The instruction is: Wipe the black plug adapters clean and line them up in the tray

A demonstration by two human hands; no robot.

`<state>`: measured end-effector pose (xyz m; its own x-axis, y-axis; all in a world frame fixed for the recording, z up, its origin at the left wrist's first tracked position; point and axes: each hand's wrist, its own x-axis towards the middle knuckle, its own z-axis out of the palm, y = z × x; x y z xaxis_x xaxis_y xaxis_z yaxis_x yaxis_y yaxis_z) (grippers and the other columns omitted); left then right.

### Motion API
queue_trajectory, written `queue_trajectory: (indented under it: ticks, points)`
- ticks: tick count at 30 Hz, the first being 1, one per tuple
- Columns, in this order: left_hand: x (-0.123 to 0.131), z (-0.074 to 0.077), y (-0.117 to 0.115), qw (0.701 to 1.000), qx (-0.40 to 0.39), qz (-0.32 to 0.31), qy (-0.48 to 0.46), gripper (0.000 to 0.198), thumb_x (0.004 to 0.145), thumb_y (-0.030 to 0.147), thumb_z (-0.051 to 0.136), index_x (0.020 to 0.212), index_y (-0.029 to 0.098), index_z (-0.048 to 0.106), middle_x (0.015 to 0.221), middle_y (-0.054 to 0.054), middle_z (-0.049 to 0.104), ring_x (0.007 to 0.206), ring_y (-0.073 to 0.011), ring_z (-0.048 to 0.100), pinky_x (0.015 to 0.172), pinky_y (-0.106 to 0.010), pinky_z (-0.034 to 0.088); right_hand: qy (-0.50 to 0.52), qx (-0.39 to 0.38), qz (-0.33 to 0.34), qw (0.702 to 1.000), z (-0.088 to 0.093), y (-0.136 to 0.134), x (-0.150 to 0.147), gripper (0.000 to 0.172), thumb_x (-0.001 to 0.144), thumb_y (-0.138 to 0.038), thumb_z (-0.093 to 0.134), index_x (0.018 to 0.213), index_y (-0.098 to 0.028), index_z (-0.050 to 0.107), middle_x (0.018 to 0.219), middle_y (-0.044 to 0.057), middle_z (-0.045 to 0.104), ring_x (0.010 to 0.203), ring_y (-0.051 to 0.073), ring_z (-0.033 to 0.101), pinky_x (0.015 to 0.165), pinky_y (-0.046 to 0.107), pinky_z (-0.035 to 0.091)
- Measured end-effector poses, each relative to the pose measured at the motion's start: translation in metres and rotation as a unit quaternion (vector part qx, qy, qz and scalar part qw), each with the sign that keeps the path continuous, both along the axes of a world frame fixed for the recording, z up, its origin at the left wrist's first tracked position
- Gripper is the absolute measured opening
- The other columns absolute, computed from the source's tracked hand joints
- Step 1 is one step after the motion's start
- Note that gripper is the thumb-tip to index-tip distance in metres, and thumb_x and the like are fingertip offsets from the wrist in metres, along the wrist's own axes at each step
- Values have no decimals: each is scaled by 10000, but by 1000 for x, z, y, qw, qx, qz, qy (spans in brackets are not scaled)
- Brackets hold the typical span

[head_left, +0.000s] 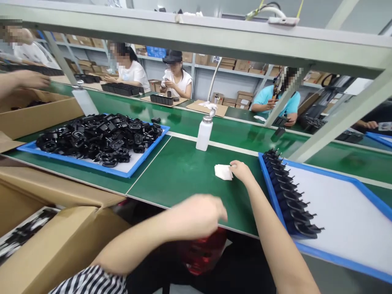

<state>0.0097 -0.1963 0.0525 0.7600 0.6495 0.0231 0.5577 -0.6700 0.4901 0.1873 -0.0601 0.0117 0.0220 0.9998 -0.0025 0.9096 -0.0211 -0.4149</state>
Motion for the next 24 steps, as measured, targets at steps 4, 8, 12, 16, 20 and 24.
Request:
queue_trajectory:
  ticks: [4,8,12,16,20,24]
  points:
    - [11,-12,112,984,58,163,36,349,670,45,305,919,80,547,948,-88,563,861,-159,494,770,-256,351,17,-28,-1,999,-9,16,4,58,606,-159,547,660,-151,565,656,27,574,614,147,524,526,204,380]
    - [31,-41,175,992,52,109,34,327,705,128,373,997,80,511,1035,-75,527,924,-148,465,801,-206,323,49,-26,-9,998,-17,17,10,41,634,-173,523,664,-161,549,593,-14,549,517,103,489,473,180,354]
    - [41,-59,188,997,53,52,33,419,657,347,498,1021,139,508,994,-61,539,914,-172,459,796,-223,324,62,-8,-33,997,-19,18,11,74,666,-209,496,710,-187,552,660,-13,553,598,110,496,512,185,351]
    - [44,-61,195,997,0,73,34,403,609,345,541,972,171,536,926,-41,551,867,-168,475,721,-217,357,53,-7,-69,996,-22,19,7,106,675,-239,477,732,-217,563,758,8,559,698,157,501,528,223,349]
    - [59,-51,203,987,-93,100,85,360,534,256,596,868,122,578,778,-39,579,704,-158,511,608,-223,378,41,-8,-82,996,-26,21,5,163,682,-239,452,798,-215,564,829,37,557,772,190,502,596,263,368]
    - [69,-30,196,980,-124,118,105,93,452,166,631,454,111,557,452,-11,499,579,-163,495,564,-243,378,34,-6,-49,998,-26,19,7,238,660,-243,439,846,-149,554,894,103,549,833,231,499,690,319,380]
